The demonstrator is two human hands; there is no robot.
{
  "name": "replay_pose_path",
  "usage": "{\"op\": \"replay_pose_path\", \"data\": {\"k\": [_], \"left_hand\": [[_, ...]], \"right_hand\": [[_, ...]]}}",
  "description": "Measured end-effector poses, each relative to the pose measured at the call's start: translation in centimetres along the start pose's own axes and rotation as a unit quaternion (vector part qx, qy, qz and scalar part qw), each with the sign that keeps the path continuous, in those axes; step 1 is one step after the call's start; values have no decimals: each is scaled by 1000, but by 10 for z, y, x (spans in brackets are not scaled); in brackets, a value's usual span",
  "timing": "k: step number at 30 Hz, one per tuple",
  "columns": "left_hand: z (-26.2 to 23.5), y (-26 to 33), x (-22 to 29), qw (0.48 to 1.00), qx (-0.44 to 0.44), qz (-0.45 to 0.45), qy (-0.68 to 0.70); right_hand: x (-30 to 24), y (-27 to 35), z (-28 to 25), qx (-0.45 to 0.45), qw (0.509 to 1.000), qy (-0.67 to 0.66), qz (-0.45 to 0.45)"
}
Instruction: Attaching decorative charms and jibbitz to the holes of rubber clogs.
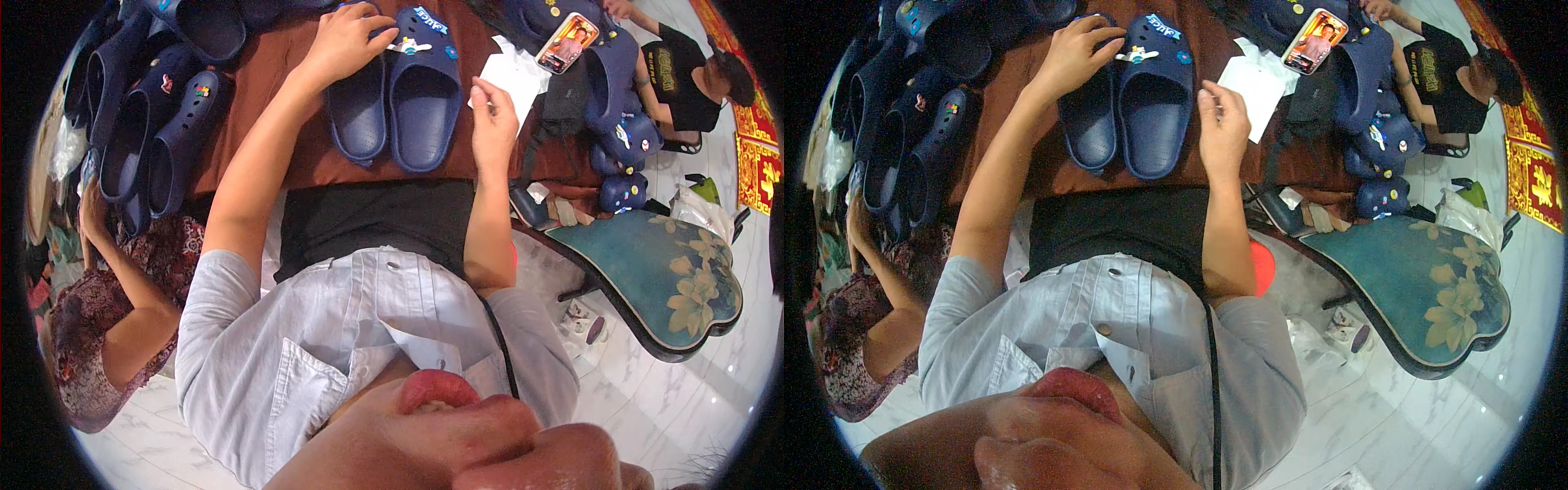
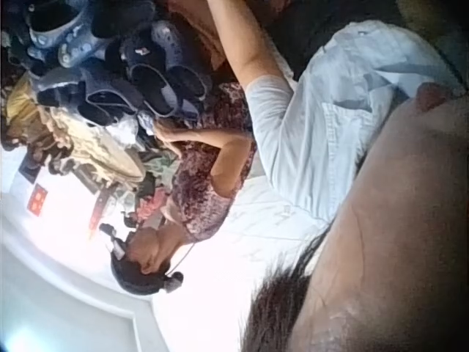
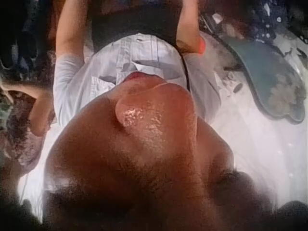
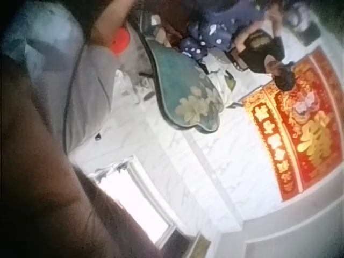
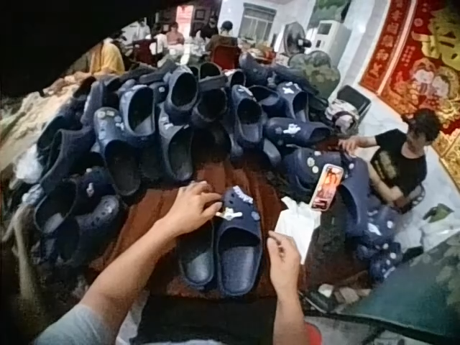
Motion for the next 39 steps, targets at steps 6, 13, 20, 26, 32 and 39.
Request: {"op": "replay_pose_path", "data": {"k": [6,13,20,26,32,39], "left_hand": [[-47,-5,56,991,101,91,-4],[-32,14,70,986,158,32,28],[-48,18,61,985,158,-65,-20],[-39,20,56,988,112,-102,-23],[-39,17,58,989,95,-111,-18],[-39,17,58,989,95,-113,-21]], "right_hand": [[-5,-48,25,-31,998,6,-51],[-25,-61,88,-205,971,16,-121],[-20,-56,101,-235,939,122,-218],[-28,-58,116,-298,924,115,-209],[-26,-59,112,-227,958,77,-156],[-33,-58,103,-168,978,-97,-79]]}}
Point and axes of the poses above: each hand's wrist, its own y-axis away from the middle knuckle, its own z-axis out of the palm, x = y × z, the point moved 5 cm from there along -y, towards the middle knuckle, and after that the axes turned 15 degrees about -y, right-handed, at the moved point
